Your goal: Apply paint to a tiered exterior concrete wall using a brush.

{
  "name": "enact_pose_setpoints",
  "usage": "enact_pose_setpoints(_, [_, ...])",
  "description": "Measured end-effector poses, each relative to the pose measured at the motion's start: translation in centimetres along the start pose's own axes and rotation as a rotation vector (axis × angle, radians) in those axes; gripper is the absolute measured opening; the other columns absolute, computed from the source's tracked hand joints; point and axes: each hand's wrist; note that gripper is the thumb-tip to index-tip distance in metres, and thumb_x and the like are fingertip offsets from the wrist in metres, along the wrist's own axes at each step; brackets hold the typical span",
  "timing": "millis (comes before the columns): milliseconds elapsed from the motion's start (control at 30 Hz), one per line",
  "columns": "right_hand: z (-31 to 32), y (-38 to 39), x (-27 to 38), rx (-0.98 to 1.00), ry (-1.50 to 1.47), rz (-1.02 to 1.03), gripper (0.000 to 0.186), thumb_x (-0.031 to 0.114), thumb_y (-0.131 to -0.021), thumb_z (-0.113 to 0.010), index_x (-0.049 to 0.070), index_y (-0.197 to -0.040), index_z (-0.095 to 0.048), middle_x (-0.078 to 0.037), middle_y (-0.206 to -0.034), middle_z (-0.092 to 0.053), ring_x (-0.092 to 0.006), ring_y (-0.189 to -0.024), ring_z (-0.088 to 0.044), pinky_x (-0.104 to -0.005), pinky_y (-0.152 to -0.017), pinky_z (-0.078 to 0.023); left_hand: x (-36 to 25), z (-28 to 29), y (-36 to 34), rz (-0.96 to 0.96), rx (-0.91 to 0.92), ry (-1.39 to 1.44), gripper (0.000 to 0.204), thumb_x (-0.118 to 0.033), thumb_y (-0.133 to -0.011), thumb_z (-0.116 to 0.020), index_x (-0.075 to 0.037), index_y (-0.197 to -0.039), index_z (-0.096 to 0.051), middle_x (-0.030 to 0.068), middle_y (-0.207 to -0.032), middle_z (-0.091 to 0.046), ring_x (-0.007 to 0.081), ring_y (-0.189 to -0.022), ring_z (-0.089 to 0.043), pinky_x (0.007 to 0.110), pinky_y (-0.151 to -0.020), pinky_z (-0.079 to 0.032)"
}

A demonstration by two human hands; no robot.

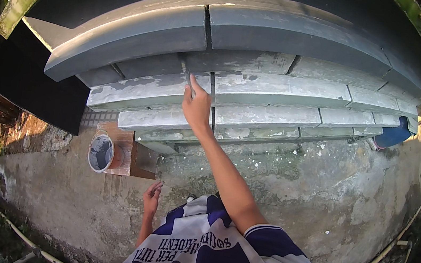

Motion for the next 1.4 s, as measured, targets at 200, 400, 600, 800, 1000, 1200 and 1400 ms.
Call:
enact_pose_setpoints(200, [5.9,-1.2,-3.7,-0.308,0.147,0.134,0.036,0.01,-0.092,-0.054,-0.005,-0.124,-0.055,-0.027,-0.09,-0.067,-0.0358,-0.078,-0.066,-0.0372,-0.075,-0.049,1.9,1.5,3.4,0.073,-0.222,0.152,0.035,-0.011,-0.094,-0.056,0.003,-0.126,-0.053,0.0139,-0.117,-0.064,0.0195,-0.109,-0.059,0.03,-0.093,-0.045])
enact_pose_setpoints(400, [0.1,-0.9,-2.7,-0.405,0.19,0.283,0.043,0.004,-0.091,-0.052,-0.003,-0.134,-0.046,-0.027,-0.096,-0.063,-0.0323,-0.081,-0.063,-0.0371,-0.076,-0.046,5.4,1.1,5.6,0.156,-0.211,0.14,0.037,-0.018,-0.095,-0.057,0.0,-0.127,-0.054,0.0104,-0.117,-0.065,0.0182,-0.108,-0.06,0.028,-0.083,-0.047])
enact_pose_setpoints(600, [-2.8,0.4,-0.3,0.099,0.068,0.23,0.041,0.008,-0.091,-0.056,-0.002,-0.13,-0.051,-0.024,-0.086,-0.064,-0.0271,-0.072,-0.062,-0.0357,-0.069,-0.047,4.8,1.3,4.6,0.187,-0.193,0.16,0.033,-0.011,-0.094,-0.056,0.003,-0.124,-0.056,0.0114,-0.115,-0.065,0.0164,-0.105,-0.06,0.026,-0.088,-0.046])
enact_pose_setpoints(800, [3.7,-0.9,-2.5,-0.281,-0.005,0.032,0.037,0.012,-0.093,-0.054,-0.005,-0.126,-0.054,-0.022,-0.107,-0.066,-0.0179,-0.093,-0.062,-0.0296,-0.083,-0.047,5.2,2.7,4.1,0.16,-0.185,0.192,0.032,-0.009,-0.095,-0.054,0.004,-0.124,-0.055,0.0119,-0.115,-0.065,0.0164,-0.105,-0.06,0.026,-0.088,-0.046])
enact_pose_setpoints(1000, [3.8,-1.5,-4.4,-0.562,0.035,0.106,0.044,0.01,-0.092,-0.055,-0.003,-0.133,-0.047,-0.024,-0.103,-0.066,-0.0241,-0.094,-0.064,-0.0311,-0.079,-0.047,4.8,2.4,3.5,0.136,-0.182,0.183,0.032,-0.008,-0.095,-0.054,0.003,-0.125,-0.054,0.0122,-0.115,-0.065,0.0172,-0.105,-0.061,0.026,-0.089,-0.045])
enact_pose_setpoints(1200, [-1.2,0.9,-3.6,0.133,-0.086,0.275,0.039,0.014,-0.091,-0.057,0.003,-0.129,-0.054,-0.022,-0.102,-0.067,-0.0212,-0.089,-0.064,-0.0303,-0.08,-0.046,5.2,1.9,3.2,0.133,-0.072,0.095,0.033,-0.011,-0.095,-0.055,0.003,-0.125,-0.054,0.013,-0.114,-0.065,0.0183,-0.106,-0.061,0.028,-0.087,-0.047])
enact_pose_setpoints(1400, [9.9,-2.5,-8.0,-0.317,0.19,0.194,0.038,0.016,-0.092,-0.056,-0.004,-0.125,-0.055,-0.025,-0.099,-0.067,-0.0266,-0.083,-0.066,-0.0317,-0.08,-0.048,4.7,2.0,2.1,0.088,-0.119,0.159,0.037,-0.013,-0.094,-0.055,0.002,-0.128,-0.053,0.0133,-0.116,-0.065,0.0187,-0.107,-0.06,0.028,-0.086,-0.047])
Point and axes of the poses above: each hand's wrist, its own y-axis away from the middle knuckle, its own z-axis out of the back of the hand, x = y × z
